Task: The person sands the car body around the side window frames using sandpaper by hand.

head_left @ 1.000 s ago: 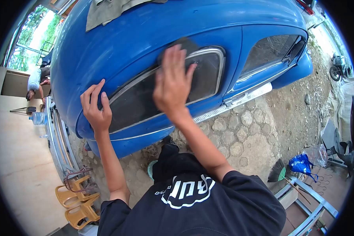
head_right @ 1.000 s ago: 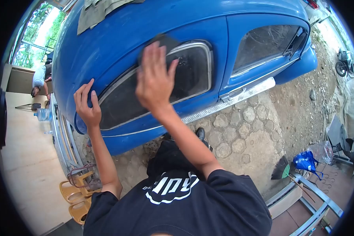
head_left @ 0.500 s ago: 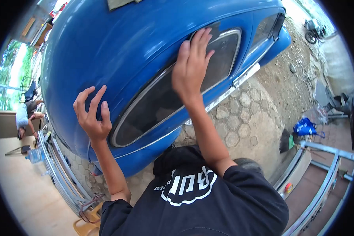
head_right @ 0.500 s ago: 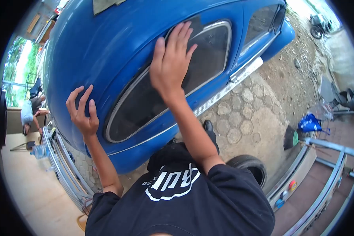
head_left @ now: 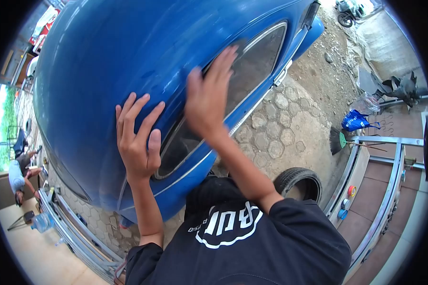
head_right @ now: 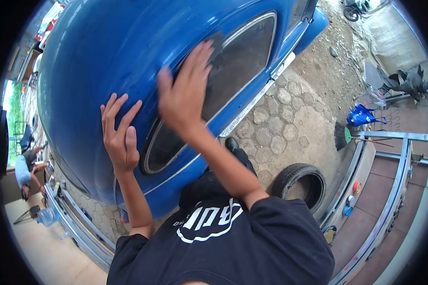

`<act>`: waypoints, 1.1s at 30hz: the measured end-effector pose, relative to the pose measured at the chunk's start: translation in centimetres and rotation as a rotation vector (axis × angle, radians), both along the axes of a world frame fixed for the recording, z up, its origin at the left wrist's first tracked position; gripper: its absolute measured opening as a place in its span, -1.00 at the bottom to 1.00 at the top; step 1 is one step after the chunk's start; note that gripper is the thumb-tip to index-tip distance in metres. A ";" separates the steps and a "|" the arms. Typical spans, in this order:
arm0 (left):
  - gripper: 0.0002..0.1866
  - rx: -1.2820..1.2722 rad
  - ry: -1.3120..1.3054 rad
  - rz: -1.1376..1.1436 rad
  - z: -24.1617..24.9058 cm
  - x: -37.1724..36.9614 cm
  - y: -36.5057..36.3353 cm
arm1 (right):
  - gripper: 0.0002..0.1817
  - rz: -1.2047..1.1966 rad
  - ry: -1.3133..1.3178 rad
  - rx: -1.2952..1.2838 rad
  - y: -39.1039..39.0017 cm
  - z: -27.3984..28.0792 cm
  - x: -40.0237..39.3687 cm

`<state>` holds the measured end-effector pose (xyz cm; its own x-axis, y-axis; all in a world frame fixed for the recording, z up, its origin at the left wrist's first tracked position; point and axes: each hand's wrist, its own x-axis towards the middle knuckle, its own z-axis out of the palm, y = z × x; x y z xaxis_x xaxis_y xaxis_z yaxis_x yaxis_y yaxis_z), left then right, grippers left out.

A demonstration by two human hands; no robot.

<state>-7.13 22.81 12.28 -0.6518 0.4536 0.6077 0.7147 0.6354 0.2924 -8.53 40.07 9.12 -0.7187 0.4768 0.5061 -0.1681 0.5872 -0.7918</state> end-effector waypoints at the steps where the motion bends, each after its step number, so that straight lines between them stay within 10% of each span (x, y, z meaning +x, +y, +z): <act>1: -0.52 0.015 -0.002 -0.010 0.1 -0.2 0.2 | -0.09 0.030 0.013 0.027 -1.5 -0.5 1.2; 19: -0.38 0.025 -0.010 -0.004 0.4 0.1 0.5 | -0.13 -0.172 -0.091 0.053 8.2 1.4 -5.9; 33: -0.65 0.034 0.045 0.012 1.2 -1.6 5.3 | -0.07 -0.148 -0.018 -0.114 12.2 3.2 -7.4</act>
<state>-8.72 28.08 13.51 -0.6288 0.4250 0.6511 0.7202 0.6340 0.2818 -15.95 52.26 12.31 -0.6450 0.6315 0.4302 -0.0712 0.5108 -0.8567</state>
